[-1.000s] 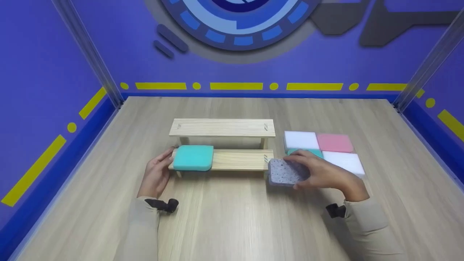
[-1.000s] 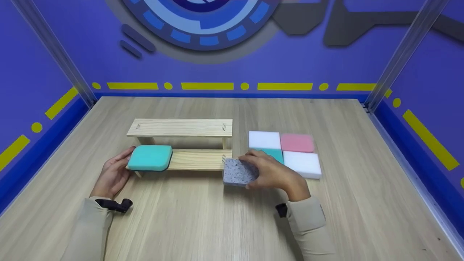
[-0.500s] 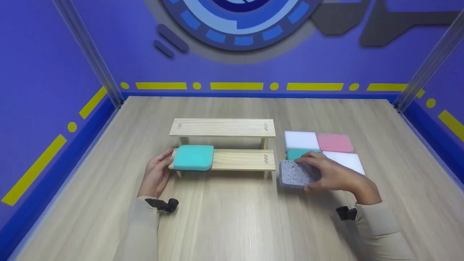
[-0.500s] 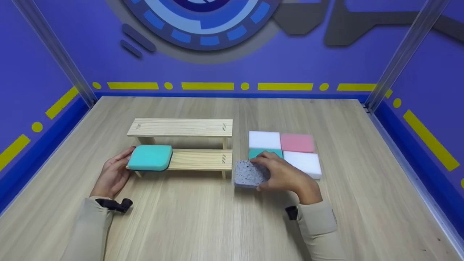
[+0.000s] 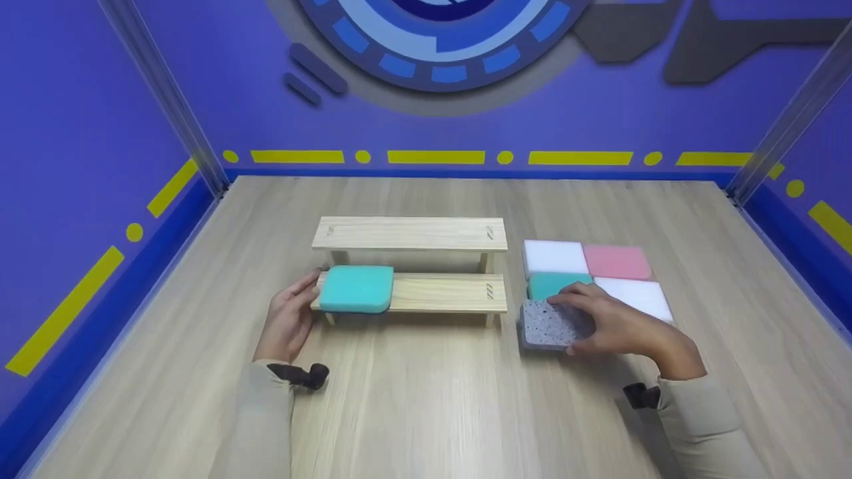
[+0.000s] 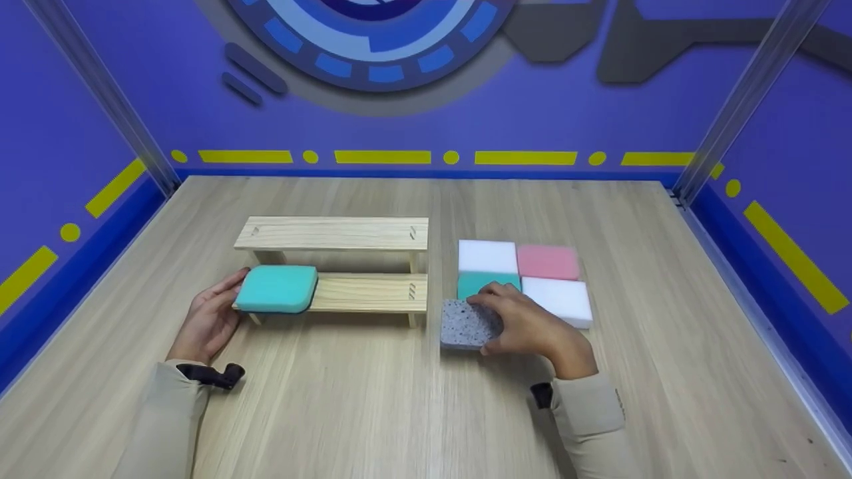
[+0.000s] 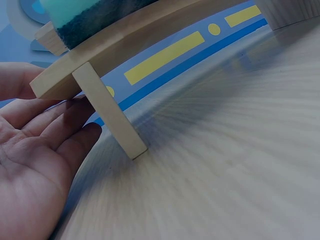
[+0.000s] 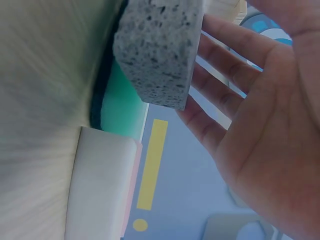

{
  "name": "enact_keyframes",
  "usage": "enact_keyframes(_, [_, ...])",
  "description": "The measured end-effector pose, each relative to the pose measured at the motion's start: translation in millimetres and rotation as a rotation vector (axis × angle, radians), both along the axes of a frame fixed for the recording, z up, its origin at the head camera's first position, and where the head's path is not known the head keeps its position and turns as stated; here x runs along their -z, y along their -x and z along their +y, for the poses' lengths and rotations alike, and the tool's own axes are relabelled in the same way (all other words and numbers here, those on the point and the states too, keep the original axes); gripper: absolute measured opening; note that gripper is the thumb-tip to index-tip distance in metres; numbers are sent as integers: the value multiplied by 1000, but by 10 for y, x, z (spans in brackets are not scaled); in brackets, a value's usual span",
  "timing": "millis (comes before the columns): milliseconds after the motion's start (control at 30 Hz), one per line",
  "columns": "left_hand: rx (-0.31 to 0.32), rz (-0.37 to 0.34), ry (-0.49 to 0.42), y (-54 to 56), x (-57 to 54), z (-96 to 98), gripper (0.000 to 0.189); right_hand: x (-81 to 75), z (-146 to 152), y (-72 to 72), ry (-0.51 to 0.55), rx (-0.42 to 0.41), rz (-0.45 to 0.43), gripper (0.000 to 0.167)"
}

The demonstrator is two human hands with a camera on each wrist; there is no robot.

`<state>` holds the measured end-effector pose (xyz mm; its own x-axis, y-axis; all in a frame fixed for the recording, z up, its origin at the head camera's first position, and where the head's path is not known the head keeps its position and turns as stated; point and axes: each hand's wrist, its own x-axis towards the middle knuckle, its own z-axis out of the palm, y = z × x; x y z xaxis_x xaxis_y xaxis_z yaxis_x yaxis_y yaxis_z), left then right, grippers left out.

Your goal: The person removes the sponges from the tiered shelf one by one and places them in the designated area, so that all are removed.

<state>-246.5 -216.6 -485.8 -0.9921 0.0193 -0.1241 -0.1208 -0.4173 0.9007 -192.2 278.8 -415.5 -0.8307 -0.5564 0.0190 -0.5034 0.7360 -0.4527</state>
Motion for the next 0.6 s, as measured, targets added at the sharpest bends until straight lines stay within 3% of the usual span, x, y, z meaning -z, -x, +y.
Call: enact_keyframes(600, [-7, -9, 0, -2, -9, 7, 54, 46, 36, -21, -27, 1, 8, 65])
